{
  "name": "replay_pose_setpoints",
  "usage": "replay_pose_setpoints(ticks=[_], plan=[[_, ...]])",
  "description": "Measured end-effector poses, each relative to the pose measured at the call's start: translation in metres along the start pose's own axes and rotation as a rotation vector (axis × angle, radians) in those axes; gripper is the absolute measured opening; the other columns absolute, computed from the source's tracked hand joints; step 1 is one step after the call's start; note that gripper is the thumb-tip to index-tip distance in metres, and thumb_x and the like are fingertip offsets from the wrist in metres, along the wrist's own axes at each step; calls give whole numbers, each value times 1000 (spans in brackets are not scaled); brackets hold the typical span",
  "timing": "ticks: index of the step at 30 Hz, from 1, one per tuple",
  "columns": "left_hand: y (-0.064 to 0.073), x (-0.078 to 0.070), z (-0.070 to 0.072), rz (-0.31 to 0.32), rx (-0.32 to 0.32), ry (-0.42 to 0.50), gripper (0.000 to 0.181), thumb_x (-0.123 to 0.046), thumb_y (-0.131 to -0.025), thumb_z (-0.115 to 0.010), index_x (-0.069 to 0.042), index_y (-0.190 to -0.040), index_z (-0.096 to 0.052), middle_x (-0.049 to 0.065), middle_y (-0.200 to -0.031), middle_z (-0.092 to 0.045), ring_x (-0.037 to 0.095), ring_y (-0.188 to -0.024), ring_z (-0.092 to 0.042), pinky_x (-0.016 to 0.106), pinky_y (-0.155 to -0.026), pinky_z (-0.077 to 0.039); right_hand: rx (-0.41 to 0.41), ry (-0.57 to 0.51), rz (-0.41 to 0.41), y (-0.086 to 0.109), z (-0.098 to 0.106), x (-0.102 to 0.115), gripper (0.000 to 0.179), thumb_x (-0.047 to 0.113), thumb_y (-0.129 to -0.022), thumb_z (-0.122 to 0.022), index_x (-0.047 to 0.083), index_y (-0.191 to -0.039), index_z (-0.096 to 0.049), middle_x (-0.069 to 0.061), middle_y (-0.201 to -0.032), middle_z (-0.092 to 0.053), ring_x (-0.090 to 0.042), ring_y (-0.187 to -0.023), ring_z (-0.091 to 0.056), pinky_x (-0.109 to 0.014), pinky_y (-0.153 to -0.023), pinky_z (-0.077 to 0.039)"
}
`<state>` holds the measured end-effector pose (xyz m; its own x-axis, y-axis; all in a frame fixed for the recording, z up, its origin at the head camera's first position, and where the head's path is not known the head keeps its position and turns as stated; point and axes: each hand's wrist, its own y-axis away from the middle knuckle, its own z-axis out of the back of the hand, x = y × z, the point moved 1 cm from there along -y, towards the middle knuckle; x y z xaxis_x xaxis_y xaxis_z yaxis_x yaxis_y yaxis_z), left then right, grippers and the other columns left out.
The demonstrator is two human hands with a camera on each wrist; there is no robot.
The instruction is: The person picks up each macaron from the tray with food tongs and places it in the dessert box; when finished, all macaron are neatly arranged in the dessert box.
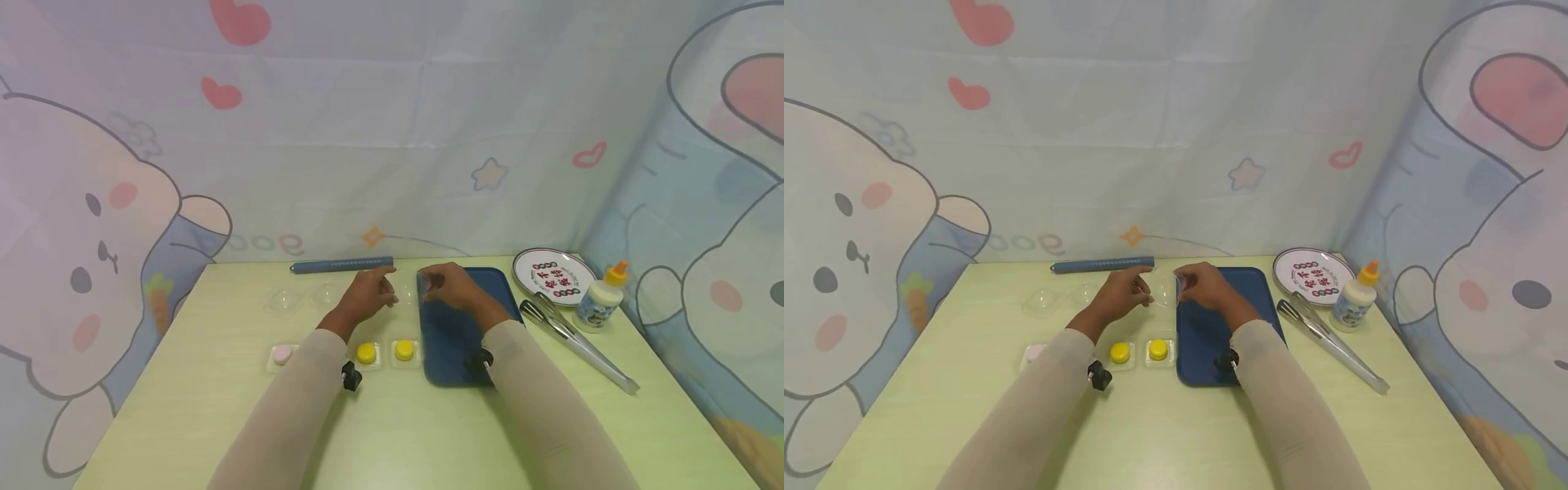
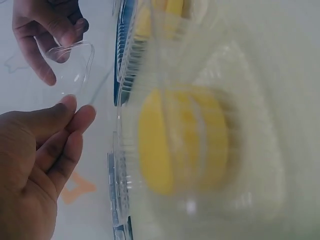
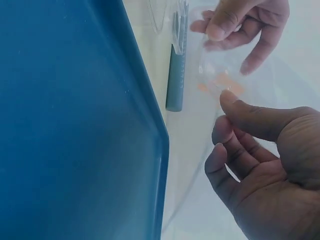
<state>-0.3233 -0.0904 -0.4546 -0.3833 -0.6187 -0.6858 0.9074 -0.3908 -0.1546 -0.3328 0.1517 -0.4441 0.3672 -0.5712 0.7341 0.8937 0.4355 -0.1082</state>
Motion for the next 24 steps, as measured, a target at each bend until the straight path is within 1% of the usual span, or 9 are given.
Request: replay_pose_setpoints(ticks=[3,6,11,14,17,19,22,24], plan=[[2,0,1,-5,32,37,63,-7,-105,-72,-10,-163,-49,19,-111,-81,33,-91,-83,49,-94,-65,12,-44,25,3,1,-1,53,-5,-94,-79,-4,-146,-66,-21,-108,-76,-26,-97,-73,-45,-92,-64],[4,-1,2,-15,41,66,55,-8,-109,-66,-12,-162,-51,23,-114,-81,34,-93,-83,50,-95,-65,31,-72,28,5,2,-2,52,-5,-97,-76,-3,-147,-65,-17,-105,-76,-22,-95,-74,-43,-91,-64],[8,-1,4,-24,41,105,41,-9,-113,-59,-9,-154,-59,24,-115,-80,30,-92,-84,41,-87,-68,51,-83,25,11,2,-1,49,-5,-101,-72,-5,-149,-63,-18,-106,-76,-24,-96,-76,-43,-92,-64],[11,-1,4,-29,62,122,36,-11,-115,-54,-5,-149,-61,27,-115,-79,31,-93,-84,39,-85,-68,52,-84,27,15,1,0,46,-2,-103,-70,-3,-149,-63,-18,-107,-75,-24,-92,-77,-42,-91,-65],[15,-4,4,-27,91,139,36,-12,-116,-50,-3,-149,-62,28,-119,-79,35,-98,-84,42,-87,-68,42,-95,21,19,-1,0,43,1,-106,-68,-2,-149,-64,-17,-108,-73,-22,-87,-76,-40,-90,-66],[19,-6,3,-23,107,142,38,-16,-117,-51,-3,-150,-61,27,-122,-79,37,-101,-83,43,-88,-68,34,-107,18,23,-2,1,43,1,-106,-67,-1,-149,-64,-17,-110,-72,-21,-87,-77,-41,-92,-67],[23,-7,3,-17,133,140,44,-28,-117,-53,-3,-153,-60,25,-128,-78,36,-106,-83,42,-92,-67,22,-96,20,28,-5,2,41,3,-107,-67,2,-148,-67,-15,-111,-72,-19,-89,-79,-42,-93,-67],[25,-7,2,-16,147,141,51,-37,-117,-53,-3,-154,-60,24,-133,-76,35,-109,-82,42,-94,-67,16,-78,30,32,-6,3,40,4,-107,-68,4,-146,-68,-15,-111,-73,-19,-91,-80,-44,-93,-66]])
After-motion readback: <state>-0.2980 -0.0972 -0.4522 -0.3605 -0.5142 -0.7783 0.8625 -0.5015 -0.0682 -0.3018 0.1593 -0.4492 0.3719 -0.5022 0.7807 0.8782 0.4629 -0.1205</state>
